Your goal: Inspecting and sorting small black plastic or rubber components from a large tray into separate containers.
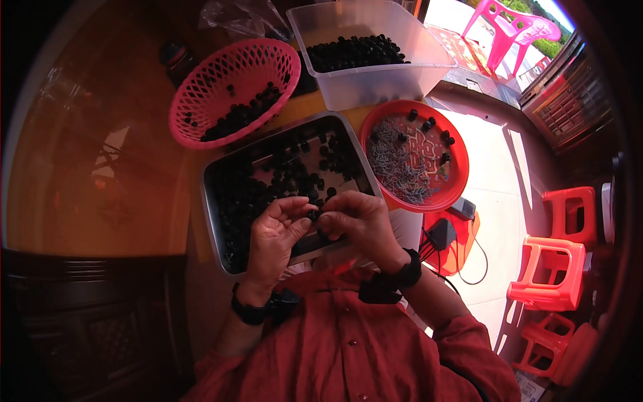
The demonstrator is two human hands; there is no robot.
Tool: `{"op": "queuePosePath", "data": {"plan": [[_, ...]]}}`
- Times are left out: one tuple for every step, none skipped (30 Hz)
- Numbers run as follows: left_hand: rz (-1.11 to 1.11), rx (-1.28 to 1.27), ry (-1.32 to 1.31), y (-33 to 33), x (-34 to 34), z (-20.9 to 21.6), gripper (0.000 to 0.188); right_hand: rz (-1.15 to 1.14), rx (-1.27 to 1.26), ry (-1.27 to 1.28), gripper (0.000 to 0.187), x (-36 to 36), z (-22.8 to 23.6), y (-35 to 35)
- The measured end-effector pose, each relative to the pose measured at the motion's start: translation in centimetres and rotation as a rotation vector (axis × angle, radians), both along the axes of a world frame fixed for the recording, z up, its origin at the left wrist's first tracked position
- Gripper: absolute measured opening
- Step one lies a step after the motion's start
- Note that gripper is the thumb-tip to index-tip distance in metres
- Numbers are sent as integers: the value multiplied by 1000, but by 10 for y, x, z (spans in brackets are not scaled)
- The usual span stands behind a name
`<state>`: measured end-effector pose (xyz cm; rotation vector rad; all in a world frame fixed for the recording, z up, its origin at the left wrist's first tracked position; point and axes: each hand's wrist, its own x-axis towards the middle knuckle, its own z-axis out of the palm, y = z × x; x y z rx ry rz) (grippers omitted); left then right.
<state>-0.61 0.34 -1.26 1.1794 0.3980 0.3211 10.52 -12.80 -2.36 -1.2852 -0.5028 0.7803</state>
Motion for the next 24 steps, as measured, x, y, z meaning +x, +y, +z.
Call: {"op": "queuePosePath", "data": {"plan": [[6, 10, -12, 0, 0, 0, 24, 19, 33, 52, 13, 1, 1, 0], [12, 21, -23, -1, -1, 0, 23, 39, 66, 105, 12, 2, 2, 0], [11, 21, -25, -1, 0, 1, 23, 37, 66, 103, 12, 3, 2, -1], [2, 74, 0, -2, 0, 2, 22, 38, 69, 130, 11, 4, 1, -2], [-8, 127, 26, -3, 1, 3, 21, 38, 72, 157, 11, 5, 0, -2], [-8, 129, 25, -3, 1, 3, 21, 38, 74, 157, 11, 6, 0, -3], [6, 121, 4, -4, 1, 2, 20, 47, 80, 177, 11, 7, 0, -3], [20, 113, -18, -5, 2, 1, 20, 55, 86, 198, 11, 7, 1, -3], [18, 114, -18, -5, 2, 0, 20, 53, 86, 198, 11, 7, 1, -3], [22, 113, -37, -5, 2, 0, 21, 67, 82, 195, 12, 8, 2, -3], [25, 112, -57, -5, 2, 0, 22, 81, 77, 192, 12, 8, 3, -3], [24, 113, -56, -6, 3, 0, 22, 80, 78, 192, 12, 8, 3, -4], [35, 140, -60, -7, 3, 0, 22, 84, 80, 217, 12, 8, 4, -4], [46, 167, -63, -8, 3, 1, 21, 89, 82, 243, 12, 8, 5, -4], [46, 167, -63, -8, 3, 1, 21, 88, 83, 243, 12, 7, 6, -5], [40, 195, -45, -9, 3, 1, 23, 94, 87, 245, 12, 7, 6, -5], [35, 223, -27, -9, 3, 1, 25, 99, 90, 248, 11, 7, 7, -6], [36, 224, -27, -11, 3, 1, 25, 100, 91, 247, 11, 7, 7, -6], [69, 228, -52, -13, 3, 1, 29, 111, 95, 259, 11, 7, 7, -6], [101, 231, -76, -14, 4, 0, 32, 123, 99, 271, 11, 6, 7, -6], [102, 232, -77, -14, 4, 1, 32, 123, 100, 269, 11, 7, 8, -6], [104, 244, -70, -15, 4, 1, 35, 130, 77, 331, 12, 7, 8, -6], [106, 256, -63, -15, 5, 2, 38, 137, 54, 392, 12, 8, 8, -6], [105, 255, -63, -15, 5, 3, 38, 136, 53, 393, 12, 7, 9, -6]]}}
